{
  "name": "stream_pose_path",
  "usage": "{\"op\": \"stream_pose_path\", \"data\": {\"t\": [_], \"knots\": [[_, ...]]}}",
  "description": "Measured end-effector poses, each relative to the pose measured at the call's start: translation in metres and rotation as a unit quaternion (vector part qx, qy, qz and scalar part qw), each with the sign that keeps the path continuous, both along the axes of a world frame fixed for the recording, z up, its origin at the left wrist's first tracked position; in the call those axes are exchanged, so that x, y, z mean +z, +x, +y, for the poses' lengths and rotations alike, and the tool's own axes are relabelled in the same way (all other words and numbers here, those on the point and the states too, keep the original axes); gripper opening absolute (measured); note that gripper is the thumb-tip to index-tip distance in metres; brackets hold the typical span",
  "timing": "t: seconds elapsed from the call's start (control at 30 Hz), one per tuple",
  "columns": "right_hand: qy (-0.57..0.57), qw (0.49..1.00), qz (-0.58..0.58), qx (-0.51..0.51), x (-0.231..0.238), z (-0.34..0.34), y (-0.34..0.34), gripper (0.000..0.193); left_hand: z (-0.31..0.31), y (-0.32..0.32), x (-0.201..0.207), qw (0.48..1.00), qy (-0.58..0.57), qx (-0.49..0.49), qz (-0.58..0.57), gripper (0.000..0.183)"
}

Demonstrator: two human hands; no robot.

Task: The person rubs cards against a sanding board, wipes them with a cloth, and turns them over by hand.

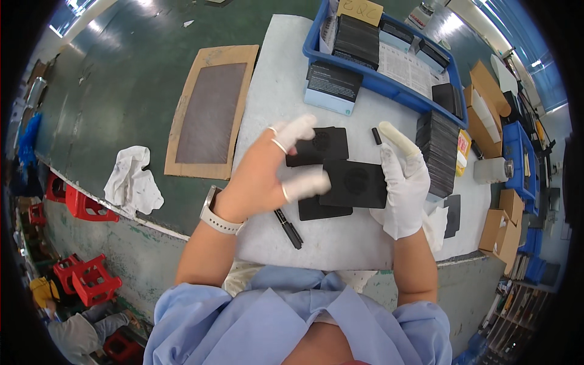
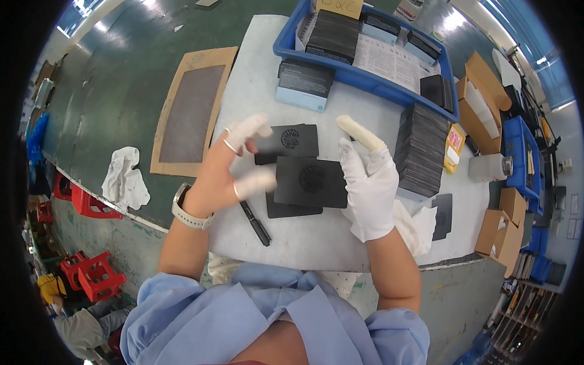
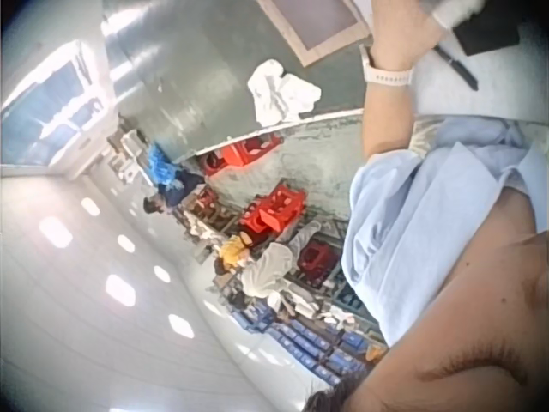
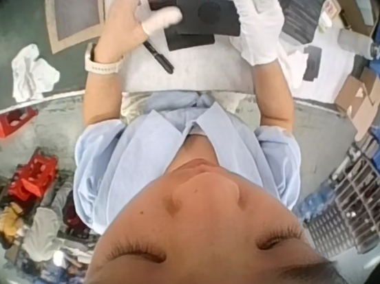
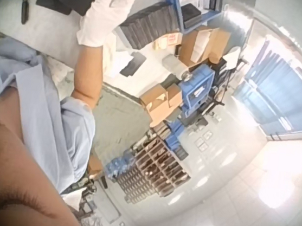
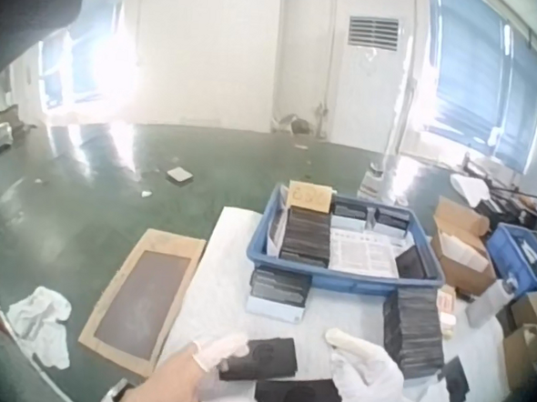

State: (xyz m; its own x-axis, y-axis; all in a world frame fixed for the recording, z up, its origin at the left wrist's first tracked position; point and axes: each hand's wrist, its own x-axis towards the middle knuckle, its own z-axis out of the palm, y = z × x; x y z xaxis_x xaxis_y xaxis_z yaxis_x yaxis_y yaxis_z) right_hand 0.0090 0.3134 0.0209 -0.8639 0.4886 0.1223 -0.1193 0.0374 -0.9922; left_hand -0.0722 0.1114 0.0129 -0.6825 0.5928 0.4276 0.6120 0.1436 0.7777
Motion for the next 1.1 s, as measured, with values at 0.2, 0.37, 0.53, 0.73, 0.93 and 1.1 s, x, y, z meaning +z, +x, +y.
{"op": "stream_pose_path", "data": {"t": [0.2,0.37,0.53,0.73,0.93,1.1], "knots": [[-0.006,1.000,-0.006,0.015,0.002,0.003,-0.003,0.029,0.014,0.003,-0.007,0.990,-0.035,-0.087,0.105,0.081],[-0.160,0.986,0.025,0.027,0.002,0.001,-0.001,0.035,0.008,0.011,-0.003,0.993,-0.063,-0.005,0.105,0.071],[-0.014,0.991,0.090,0.099,-0.004,0.001,0.010,0.049,0.013,0.020,-0.001,0.989,0.035,0.112,0.093,0.065],[0.188,0.972,0.098,0.097,0.019,-0.051,0.000,0.070,0.006,0.044,0.007,0.974,0.052,0.217,0.026,0.066],[0.350,0.913,0.162,0.132,0.039,-0.091,-0.031,0.049,-0.023,0.062,0.003,0.959,0.046,0.274,0.058,0.052],[0.376,0.882,0.160,0.234,0.029,-0.123,-0.066,0.049,-0.058,0.074,-0.009,0.961,-0.020,0.275,0.009,0.039]]}}
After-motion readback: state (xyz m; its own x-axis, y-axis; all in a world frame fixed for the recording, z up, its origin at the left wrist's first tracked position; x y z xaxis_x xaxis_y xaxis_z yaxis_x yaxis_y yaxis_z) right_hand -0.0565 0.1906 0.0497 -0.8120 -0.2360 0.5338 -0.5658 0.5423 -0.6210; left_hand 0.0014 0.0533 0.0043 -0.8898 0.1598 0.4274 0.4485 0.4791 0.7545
